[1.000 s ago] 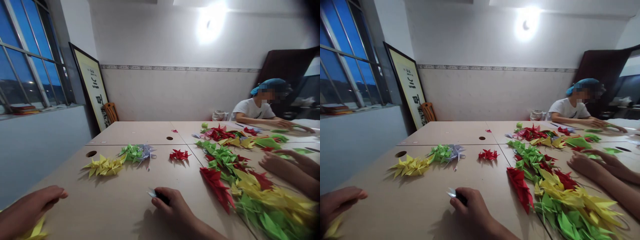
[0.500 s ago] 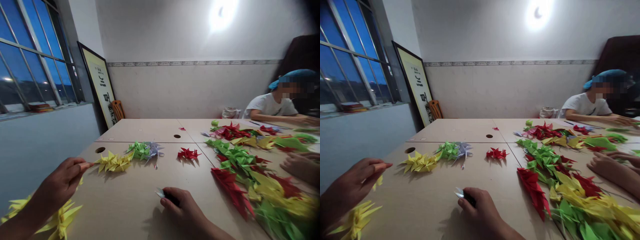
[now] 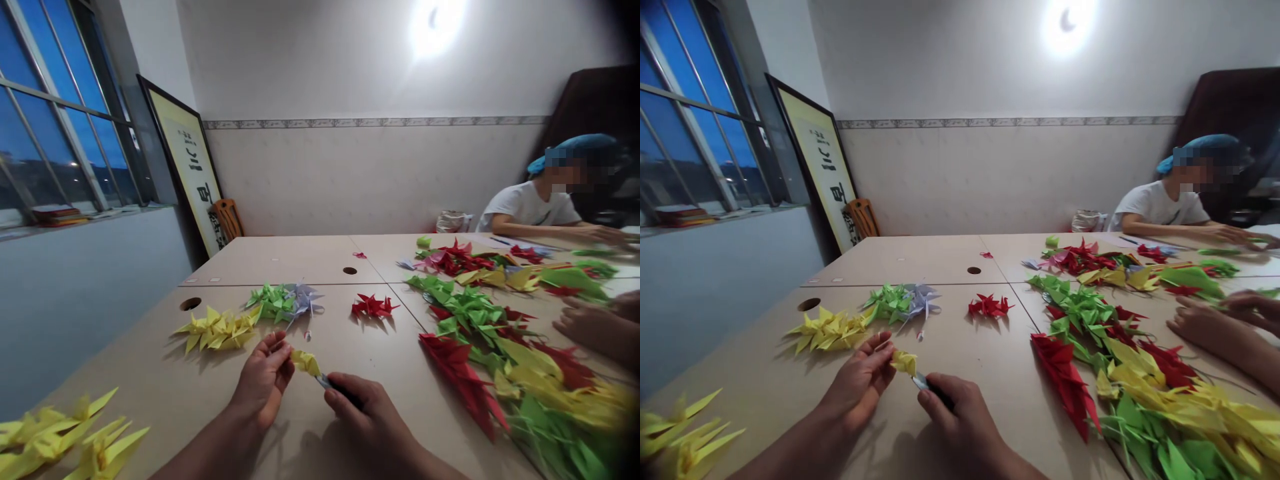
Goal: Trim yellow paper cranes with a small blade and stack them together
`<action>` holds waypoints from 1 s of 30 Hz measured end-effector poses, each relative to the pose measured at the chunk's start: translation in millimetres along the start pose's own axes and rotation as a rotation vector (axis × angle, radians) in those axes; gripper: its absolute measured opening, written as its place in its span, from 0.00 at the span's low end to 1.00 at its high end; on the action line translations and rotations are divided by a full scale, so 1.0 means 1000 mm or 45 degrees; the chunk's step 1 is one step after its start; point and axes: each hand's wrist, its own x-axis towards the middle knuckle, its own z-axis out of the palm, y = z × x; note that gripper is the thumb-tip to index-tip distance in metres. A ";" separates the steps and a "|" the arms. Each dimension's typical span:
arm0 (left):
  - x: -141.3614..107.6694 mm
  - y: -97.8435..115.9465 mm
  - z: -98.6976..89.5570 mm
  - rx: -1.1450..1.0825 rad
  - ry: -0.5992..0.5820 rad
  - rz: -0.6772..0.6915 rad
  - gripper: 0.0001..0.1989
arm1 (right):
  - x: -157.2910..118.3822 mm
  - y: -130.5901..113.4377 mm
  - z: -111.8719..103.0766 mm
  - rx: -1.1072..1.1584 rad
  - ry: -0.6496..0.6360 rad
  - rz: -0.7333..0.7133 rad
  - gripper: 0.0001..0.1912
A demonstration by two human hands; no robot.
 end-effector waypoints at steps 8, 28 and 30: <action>-0.003 0.008 -0.007 -0.025 -0.051 -0.034 0.12 | 0.001 0.006 -0.002 0.191 0.085 0.102 0.15; -0.007 0.005 -0.009 -0.288 -0.075 -0.301 0.12 | 0.005 -0.001 -0.002 0.115 0.012 0.144 0.16; -0.004 0.006 -0.010 -0.303 -0.028 -0.260 0.12 | 0.005 0.001 -0.002 0.088 0.015 0.147 0.17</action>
